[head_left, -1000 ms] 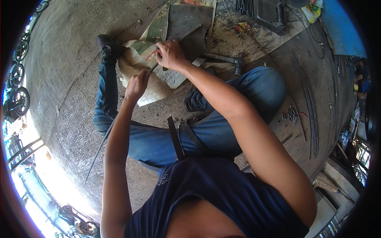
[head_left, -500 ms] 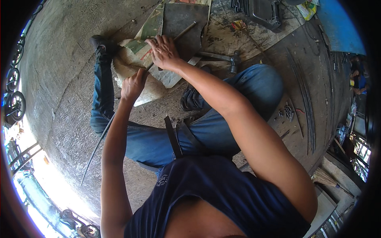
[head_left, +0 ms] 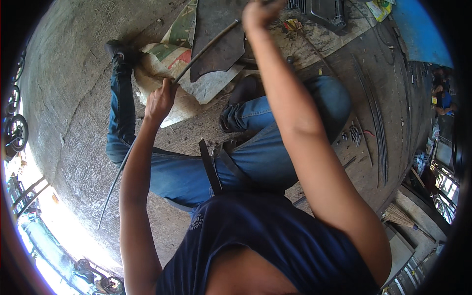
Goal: The recorder is using a hammer to shape metal rods against an anvil block on the floor.
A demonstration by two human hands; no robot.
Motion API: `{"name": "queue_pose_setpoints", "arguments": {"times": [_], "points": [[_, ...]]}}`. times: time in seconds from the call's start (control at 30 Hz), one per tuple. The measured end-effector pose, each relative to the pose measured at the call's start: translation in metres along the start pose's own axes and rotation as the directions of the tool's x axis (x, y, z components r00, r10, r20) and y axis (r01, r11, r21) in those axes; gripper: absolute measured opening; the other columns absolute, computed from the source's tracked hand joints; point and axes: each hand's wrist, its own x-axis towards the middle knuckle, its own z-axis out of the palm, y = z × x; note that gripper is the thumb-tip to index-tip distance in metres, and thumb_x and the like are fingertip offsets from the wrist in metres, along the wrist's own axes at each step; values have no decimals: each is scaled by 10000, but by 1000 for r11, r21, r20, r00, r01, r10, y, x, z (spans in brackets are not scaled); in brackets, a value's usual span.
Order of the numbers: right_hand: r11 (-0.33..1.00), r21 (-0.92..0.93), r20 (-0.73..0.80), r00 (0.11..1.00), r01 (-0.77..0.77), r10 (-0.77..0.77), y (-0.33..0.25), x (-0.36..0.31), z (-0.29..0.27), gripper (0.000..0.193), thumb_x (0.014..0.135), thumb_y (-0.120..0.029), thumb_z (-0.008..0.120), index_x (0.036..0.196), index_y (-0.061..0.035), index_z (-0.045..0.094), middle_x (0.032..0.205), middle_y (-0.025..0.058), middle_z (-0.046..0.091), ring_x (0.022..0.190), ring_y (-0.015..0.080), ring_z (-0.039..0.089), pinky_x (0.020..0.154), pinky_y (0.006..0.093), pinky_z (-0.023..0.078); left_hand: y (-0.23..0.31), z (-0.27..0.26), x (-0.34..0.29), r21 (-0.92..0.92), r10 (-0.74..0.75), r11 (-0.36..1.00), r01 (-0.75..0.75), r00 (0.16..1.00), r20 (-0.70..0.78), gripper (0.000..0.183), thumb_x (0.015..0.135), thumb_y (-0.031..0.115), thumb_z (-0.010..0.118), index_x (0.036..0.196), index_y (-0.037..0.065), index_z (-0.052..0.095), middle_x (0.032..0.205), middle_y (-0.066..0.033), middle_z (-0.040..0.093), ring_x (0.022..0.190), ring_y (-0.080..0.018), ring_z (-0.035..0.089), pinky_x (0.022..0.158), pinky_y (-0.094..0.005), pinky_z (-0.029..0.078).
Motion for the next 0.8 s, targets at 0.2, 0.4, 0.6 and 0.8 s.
{"name": "queue_pose_setpoints", "arguments": {"times": [0.2,0.4,0.6,0.8], "points": [[619,-81,-639,517,-781,570,158,34,-112,413,878,-180,580,1204,66,512,1160,246,614,1096,265,613,889,379,509,19,-5,17,-84,-2,996,4,1000,16,224,971,288,550,1018,76,493,617,-203,615,567,-415,618,477,-522,461],[167,-928,249,223,332,942,177,-44,-129,345,896,-93,532,1211,37,583,1220,235,610,1088,346,629,890,403,501,1,-10,-6,-6,-73,997,73,997,22,239,962,304,568,950,79,488,618,-200,614,570,-417,620,478,-514,467],[196,-907,371,489,372,789,275,-22,-204,281,878,-50,524,1133,-19,637,1161,243,624,1117,401,592,912,465,477,24,-3,26,-117,-29,992,38,996,83,179,969,248,561,994,83,496,660,-194,628,592,-416,624,490,-515,466],[152,-911,288,328,383,900,241,-41,-176,265,904,-85,499,1125,-32,636,1192,225,615,1149,391,581,941,465,467,14,-12,14,-44,-82,995,85,994,77,182,968,268,560,980,98,497,663,-174,636,582,-409,624,484,-512,466]]}}
